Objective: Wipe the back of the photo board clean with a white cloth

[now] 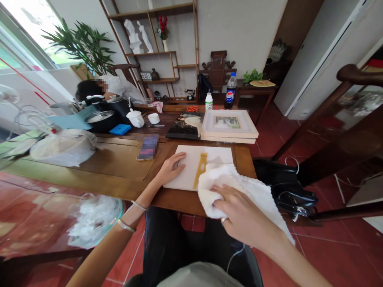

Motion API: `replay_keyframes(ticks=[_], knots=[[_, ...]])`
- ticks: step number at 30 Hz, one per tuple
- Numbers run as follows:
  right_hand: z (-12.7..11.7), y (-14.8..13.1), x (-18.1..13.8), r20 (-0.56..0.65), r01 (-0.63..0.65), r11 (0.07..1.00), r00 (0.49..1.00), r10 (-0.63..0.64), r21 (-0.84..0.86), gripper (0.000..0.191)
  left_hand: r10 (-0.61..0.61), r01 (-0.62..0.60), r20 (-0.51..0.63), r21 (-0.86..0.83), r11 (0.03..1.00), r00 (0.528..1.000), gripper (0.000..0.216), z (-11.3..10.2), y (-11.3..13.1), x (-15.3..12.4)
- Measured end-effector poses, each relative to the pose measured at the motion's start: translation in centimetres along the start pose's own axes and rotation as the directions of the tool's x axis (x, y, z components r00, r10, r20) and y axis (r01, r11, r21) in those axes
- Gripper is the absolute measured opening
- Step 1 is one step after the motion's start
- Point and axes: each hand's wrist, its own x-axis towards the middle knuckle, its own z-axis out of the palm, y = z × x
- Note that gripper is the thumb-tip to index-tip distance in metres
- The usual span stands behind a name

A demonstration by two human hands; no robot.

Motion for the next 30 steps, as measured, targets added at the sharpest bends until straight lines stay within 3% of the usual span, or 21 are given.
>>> replay_keyframes(ticks=[3, 6, 10, 14, 18, 22, 26, 30], knots=[[0.1, 1.4, 0.4, -0.004, -0.076, 0.996, 0.997, 0.075, -0.040, 0.039, 0.012, -0.012, 0.004, 0.004, 1.000, 1.000, 0.037, 0.0, 0.0, 0.0], [0.7, 4.6, 3.0, -0.101, -0.179, 0.980, 0.980, 0.169, -0.093, 0.032, 0.017, -0.017, 0.000, 0.009, 1.000, 1.000, 0.037, 0.1, -0.1, 0.0], [1.5, 6.9, 7.1, -0.200, -0.185, 0.976, 0.967, 0.159, -0.117, 0.029, 0.022, -0.022, -0.006, 0.002, 1.000, 1.000, 0.037, 0.1, -0.3, 0.0], [1.9, 4.8, 8.0, -0.230, -0.131, 0.981, 0.969, 0.096, -0.143, 0.040, 0.010, -0.010, -0.007, -0.002, 1.000, 1.000, 0.037, 0.1, -0.3, 0.0], [1.9, 0.7, 5.2, -0.109, -0.036, 0.995, 0.994, 0.026, -0.092, 0.043, -0.004, 0.005, -0.009, 0.016, 1.000, 1.000, 0.037, 0.2, -0.2, 0.1], [2.3, -1.8, 2.8, -0.012, 0.159, 0.987, 0.987, -0.159, 0.022, 0.038, 0.014, -0.014, -0.010, 0.023, 1.000, 1.000, 0.038, 0.2, -0.2, 0.1], [2.3, -1.0, 3.4, -0.033, 0.178, 0.983, 0.984, -0.176, 0.049, 0.037, 0.016, -0.016, -0.013, 0.030, 0.999, 1.000, 0.038, 0.2, -0.1, 0.1], [1.1, 1.8, 6.5, -0.105, -0.004, 0.999, 0.994, 0.007, 0.035, 0.033, 0.015, -0.015, -0.008, 0.030, 0.999, 1.000, 0.037, 0.2, -0.1, 0.1]])
